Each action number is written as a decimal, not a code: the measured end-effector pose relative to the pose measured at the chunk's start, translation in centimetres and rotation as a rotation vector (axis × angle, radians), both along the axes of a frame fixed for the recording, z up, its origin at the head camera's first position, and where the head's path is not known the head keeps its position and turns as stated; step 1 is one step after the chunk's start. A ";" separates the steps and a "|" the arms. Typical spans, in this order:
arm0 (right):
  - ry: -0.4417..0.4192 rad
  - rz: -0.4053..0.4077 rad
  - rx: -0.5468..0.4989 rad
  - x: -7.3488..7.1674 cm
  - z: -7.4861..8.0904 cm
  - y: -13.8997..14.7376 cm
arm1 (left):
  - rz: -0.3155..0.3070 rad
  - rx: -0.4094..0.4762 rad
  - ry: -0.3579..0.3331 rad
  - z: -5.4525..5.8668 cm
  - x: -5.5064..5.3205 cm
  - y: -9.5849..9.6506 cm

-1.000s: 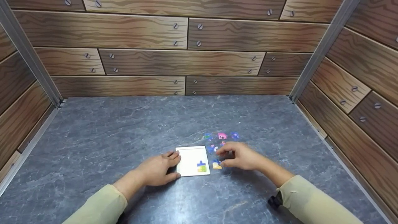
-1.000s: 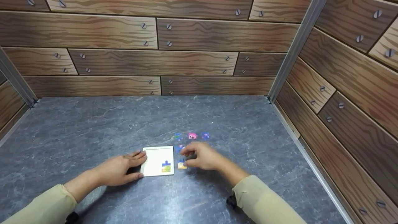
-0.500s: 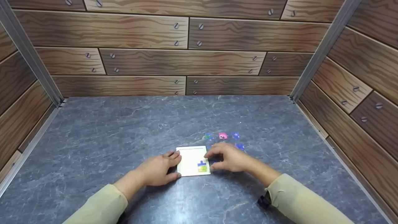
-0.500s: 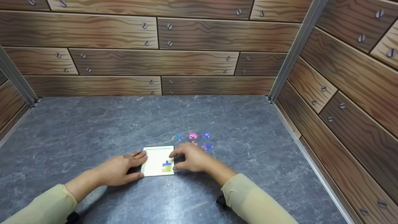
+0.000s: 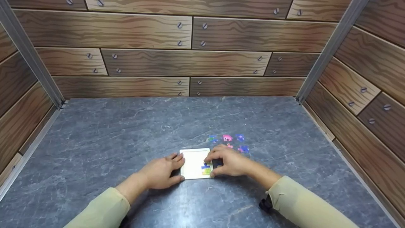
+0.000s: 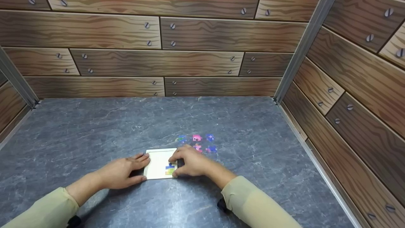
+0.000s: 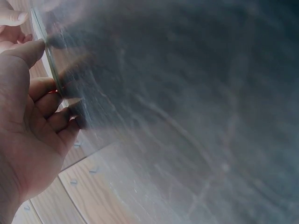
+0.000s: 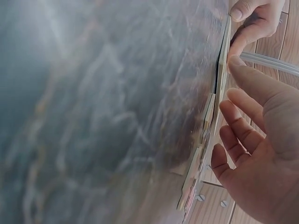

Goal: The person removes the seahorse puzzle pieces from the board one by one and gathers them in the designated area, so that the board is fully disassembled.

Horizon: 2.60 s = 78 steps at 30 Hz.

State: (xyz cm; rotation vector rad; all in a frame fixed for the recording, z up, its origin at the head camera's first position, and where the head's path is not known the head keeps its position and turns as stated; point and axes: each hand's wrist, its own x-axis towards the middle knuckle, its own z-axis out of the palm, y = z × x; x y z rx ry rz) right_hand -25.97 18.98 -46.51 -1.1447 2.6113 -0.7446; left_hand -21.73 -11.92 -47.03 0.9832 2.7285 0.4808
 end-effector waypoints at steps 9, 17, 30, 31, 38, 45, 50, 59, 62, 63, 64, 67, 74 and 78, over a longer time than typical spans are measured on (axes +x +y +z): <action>0.029 0.034 0.001 0.1 -0.1 -0.3 | 0.001 -0.001 -0.002 -0.1 0.0 0.0; 0.023 0.018 0.006 0.2 -0.1 -0.5 | 0.002 0.003 -0.013 -0.1 0.0 -0.1; 0.000 -0.015 -0.028 0.7 0.1 -1.0 | -0.011 0.020 0.027 -0.2 0.0 -0.2; -0.008 -0.020 -0.031 0.7 0.1 -1.1 | -0.009 0.017 0.027 -0.3 0.0 -0.1; -0.015 -0.029 -0.040 0.9 0.0 -1.1 | 0.005 0.006 0.007 -0.1 0.0 0.0; -0.015 -0.028 -0.044 0.8 -0.2 -1.0 | 0.010 -0.002 -0.006 -0.1 0.0 0.0; -0.030 -0.046 -0.058 0.8 -0.3 -0.9 | 0.009 -0.009 0.005 0.0 0.0 0.1; -0.045 -0.063 -0.058 1.0 -0.4 -0.8 | 0.005 -0.007 0.007 -0.2 0.0 0.2; -0.048 -0.067 -0.066 1.0 -0.4 -0.9 | 0.008 -0.010 0.006 -0.1 0.0 0.2; -0.049 -0.067 -0.070 1.0 -0.4 -0.9 | 0.010 -0.011 0.002 -0.1 0.0 0.1; -0.051 -0.067 -0.073 0.9 -0.4 -0.9 | 0.012 -0.013 -0.003 -0.1 -0.1 0.1; -0.041 -0.064 -0.084 1.0 -0.2 -0.8 | 0.017 -0.016 -0.015 -0.1 0.0 0.0; -0.033 -0.080 -0.120 0.7 0.7 0.2 | 0.018 -0.010 -0.029 -0.2 0.0 -0.3; -0.061 -0.096 -0.153 0.5 1.3 1.4 | 0.011 -0.005 -0.024 -0.3 0.0 -0.4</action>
